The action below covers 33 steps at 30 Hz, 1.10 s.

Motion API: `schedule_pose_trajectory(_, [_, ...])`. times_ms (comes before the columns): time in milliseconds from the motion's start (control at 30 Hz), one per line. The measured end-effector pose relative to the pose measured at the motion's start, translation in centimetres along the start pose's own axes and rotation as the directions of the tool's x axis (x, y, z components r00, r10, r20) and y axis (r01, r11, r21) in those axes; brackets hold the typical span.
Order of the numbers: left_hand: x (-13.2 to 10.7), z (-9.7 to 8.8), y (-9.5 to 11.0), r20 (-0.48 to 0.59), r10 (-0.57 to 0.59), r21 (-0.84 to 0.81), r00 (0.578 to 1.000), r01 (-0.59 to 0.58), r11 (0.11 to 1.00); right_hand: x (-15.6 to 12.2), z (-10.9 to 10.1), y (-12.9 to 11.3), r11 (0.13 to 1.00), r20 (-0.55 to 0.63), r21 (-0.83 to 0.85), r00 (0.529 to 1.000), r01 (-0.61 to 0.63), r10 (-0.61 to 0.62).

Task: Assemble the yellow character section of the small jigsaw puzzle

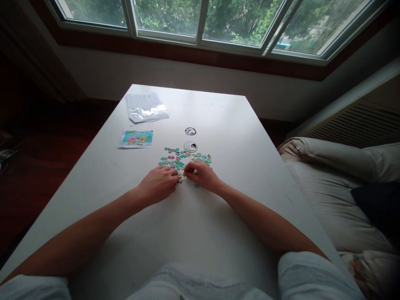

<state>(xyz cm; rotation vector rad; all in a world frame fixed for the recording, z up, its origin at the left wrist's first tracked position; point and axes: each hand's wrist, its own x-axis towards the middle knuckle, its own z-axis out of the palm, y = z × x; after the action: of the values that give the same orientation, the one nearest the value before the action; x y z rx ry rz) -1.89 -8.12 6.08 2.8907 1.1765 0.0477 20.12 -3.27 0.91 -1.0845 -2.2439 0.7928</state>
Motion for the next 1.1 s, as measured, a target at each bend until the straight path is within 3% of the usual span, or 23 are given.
schedule_pose_trajectory(200, [0.1,0.03,-0.07,0.0,0.013,-0.015,1.0,-0.013,1.0,0.08,0.97,0.19,0.993,-0.004,-0.114,1.0,0.027,-0.028])
schedule_pose_trajectory(633, [0.03,0.18,0.01,0.007,0.011,-0.022,1.0,-0.011,1.0,0.14,0.91,-0.45,0.954,0.045,-0.297,0.998,0.046,-0.034])
schedule_pose_trajectory(967, [-0.03,0.38,-0.05,0.014,0.017,-0.02,1.0,-0.016,1.0,-0.03,1.22,-0.7,0.935,0.03,-0.351,0.999,0.044,-0.036])
schedule_pose_trajectory(1100, [-0.12,0.23,0.24,0.034,0.016,-0.001,0.999,-0.016,1.0,0.06,0.42,-0.36,0.946,-0.009,-0.323,0.999,0.036,-0.041])
